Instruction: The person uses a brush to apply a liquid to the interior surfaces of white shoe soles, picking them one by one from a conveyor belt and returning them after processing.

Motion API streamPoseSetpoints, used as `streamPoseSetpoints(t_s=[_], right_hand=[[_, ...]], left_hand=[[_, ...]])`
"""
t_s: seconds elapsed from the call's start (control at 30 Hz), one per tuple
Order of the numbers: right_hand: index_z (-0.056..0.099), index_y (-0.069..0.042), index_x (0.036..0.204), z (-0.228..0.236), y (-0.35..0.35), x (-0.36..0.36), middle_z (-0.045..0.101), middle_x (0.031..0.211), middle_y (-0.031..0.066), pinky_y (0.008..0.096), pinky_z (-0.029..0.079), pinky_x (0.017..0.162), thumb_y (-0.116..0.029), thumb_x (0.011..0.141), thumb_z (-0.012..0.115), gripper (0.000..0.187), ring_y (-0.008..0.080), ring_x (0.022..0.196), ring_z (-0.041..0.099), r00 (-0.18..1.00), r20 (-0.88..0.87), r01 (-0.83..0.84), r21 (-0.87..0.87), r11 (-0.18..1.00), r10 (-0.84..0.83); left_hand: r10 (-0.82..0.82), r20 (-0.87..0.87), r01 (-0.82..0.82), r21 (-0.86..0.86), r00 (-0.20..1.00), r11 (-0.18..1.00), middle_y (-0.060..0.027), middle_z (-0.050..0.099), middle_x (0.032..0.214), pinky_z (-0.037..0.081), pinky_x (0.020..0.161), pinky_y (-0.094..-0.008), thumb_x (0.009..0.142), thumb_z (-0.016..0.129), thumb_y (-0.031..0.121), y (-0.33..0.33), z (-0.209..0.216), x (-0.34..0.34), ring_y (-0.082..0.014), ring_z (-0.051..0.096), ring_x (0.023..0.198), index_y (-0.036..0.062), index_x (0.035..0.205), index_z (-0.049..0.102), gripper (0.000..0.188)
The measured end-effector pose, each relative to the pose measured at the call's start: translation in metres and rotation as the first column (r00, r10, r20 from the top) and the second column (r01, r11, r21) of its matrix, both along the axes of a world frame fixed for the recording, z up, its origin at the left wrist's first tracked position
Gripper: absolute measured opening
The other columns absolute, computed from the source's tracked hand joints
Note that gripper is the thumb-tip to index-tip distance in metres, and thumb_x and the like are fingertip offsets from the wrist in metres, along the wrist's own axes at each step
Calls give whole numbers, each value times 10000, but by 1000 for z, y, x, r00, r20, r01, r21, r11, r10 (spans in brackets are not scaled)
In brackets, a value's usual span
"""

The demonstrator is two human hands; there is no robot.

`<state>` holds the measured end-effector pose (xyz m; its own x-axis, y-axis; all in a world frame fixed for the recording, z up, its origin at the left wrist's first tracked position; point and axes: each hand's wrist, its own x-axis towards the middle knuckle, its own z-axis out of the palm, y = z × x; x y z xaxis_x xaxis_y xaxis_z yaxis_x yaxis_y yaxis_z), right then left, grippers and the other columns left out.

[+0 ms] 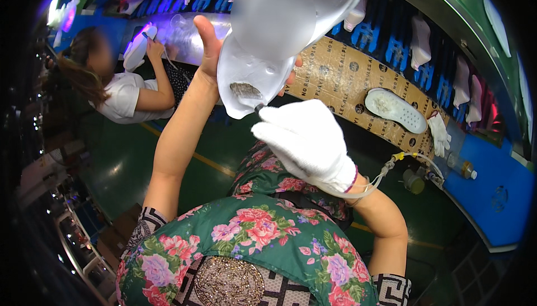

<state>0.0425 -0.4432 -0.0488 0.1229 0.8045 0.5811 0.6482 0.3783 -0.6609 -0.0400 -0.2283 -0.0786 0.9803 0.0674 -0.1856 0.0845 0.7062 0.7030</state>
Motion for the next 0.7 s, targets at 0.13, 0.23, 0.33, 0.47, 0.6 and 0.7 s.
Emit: streamPoseSetpoints(t_s=[0.13,0.23,0.33,0.47,0.6,0.7], right_hand=[[693,-65,1051,-7,-5,-17,700,974,114,355,519,669,-36,714,763,346,272,784,665,988,-80,-138,-71,988,132],[735,-101,959,7,-4,-13,715,862,90,340,528,698,2,715,774,268,239,762,680,918,-371,-195,-122,973,137],[732,-111,929,8,1,-2,719,894,80,347,533,709,-14,717,793,242,251,790,681,969,-247,-46,-92,995,22],[720,-79,1009,4,1,-1,712,979,107,373,528,700,-35,705,781,313,277,836,681,1000,15,9,-42,999,-9],[702,-55,1038,-1,2,-19,711,984,110,376,515,678,-45,716,769,329,272,839,675,996,-6,-94,-31,995,94],[725,-95,996,1,0,-21,720,975,80,343,532,730,-47,723,806,289,242,836,678,938,-323,-180,-128,975,130]], left_hand=[[-32,-32,34,56,999,998,-211,496,1363,504,929,-487,586,500,949,4,7,-1,-326,549,1172,69,1487,346,1269],[-70,-61,75,81,996,994,-205,489,1382,497,956,-473,595,506,942,4,10,-2,-311,539,1202,59,1487,349,1265],[-97,-81,105,98,992,990,-199,483,1402,490,983,-458,604,512,934,4,12,-4,-296,530,1233,49,1487,352,1260],[-90,-82,101,133,993,986,-191,473,1428,480,1018,-438,617,520,925,6,16,-3,-276,517,1273,36,1487,356,1255],[-38,-56,47,170,998,984,-183,468,1444,470,1041,-426,624,520,922,11,14,-1,-263,506,1297,30,1488,357,1253],[-7,-47,16,187,999,982,-177,466,1447,464,1047,-421,624,513,925,13,10,-2,-259,499,1302,32,1489,356,1253]])
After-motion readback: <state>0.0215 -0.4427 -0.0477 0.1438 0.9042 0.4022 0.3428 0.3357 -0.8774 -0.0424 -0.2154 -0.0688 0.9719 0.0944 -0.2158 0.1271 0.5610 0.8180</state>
